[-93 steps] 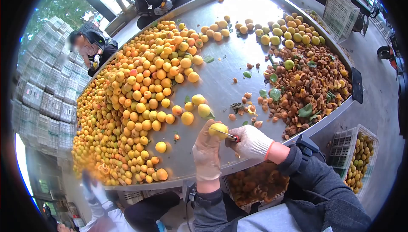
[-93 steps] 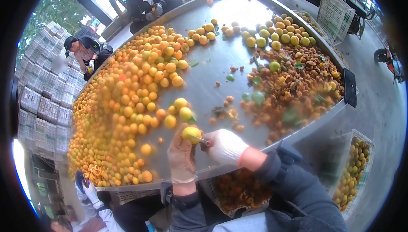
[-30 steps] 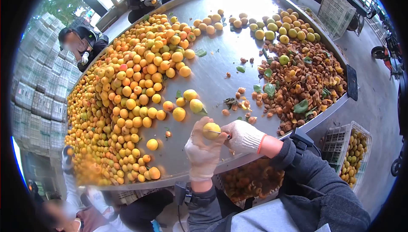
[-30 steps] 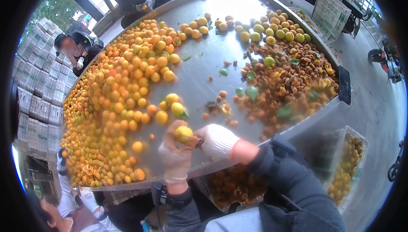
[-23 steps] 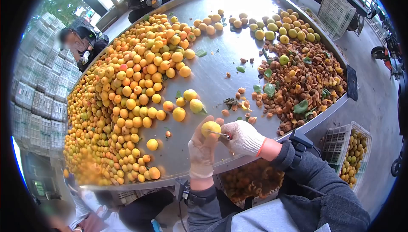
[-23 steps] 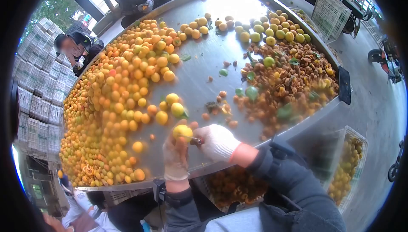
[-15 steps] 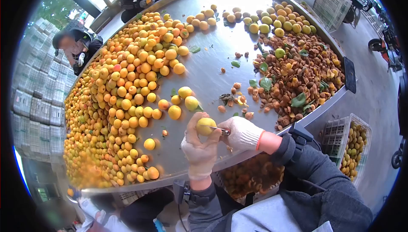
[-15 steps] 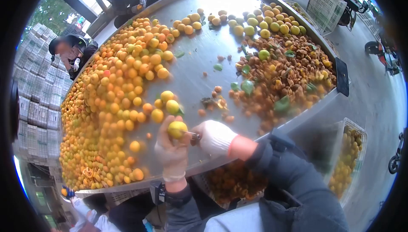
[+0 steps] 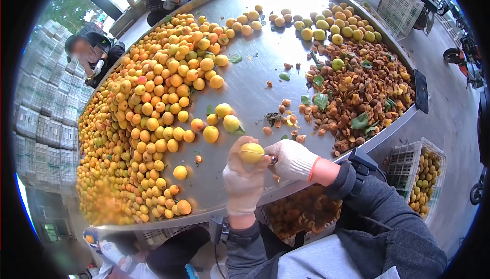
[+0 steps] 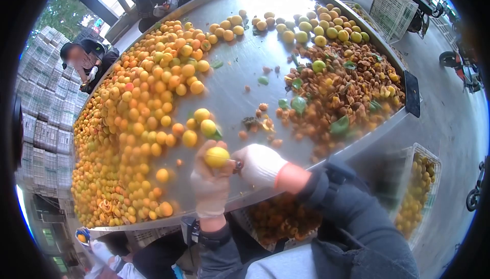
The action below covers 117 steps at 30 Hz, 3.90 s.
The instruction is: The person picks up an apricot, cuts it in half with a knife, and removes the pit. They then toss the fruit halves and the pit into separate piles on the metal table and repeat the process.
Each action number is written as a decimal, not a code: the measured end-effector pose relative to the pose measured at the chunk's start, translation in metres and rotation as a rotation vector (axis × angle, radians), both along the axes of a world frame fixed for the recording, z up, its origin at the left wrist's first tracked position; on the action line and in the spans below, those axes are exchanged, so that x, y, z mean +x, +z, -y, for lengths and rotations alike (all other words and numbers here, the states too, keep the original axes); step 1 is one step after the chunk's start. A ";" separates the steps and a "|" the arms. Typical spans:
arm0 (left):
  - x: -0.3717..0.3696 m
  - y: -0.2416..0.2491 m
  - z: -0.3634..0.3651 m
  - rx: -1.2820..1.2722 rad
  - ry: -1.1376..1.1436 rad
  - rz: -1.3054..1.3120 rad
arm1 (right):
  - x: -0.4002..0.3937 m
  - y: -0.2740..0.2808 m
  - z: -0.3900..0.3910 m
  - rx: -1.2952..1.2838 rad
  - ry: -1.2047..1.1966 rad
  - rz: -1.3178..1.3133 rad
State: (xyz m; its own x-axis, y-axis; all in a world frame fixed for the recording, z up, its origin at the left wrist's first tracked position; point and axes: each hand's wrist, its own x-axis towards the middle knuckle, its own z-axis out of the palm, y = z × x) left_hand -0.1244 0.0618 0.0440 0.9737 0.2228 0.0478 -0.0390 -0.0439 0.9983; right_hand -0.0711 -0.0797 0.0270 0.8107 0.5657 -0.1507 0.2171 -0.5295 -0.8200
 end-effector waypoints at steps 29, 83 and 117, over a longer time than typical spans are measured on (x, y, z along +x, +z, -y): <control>0.000 -0.004 -0.003 -0.175 0.040 -0.049 | -0.002 -0.007 -0.006 0.207 0.102 -0.337; 0.010 -0.046 -0.001 -0.826 -0.145 -0.548 | 0.039 0.005 -0.014 1.489 -0.563 -0.991; 0.046 -0.050 0.026 1.215 -0.212 -0.225 | 0.043 0.037 0.055 0.705 -0.691 -0.163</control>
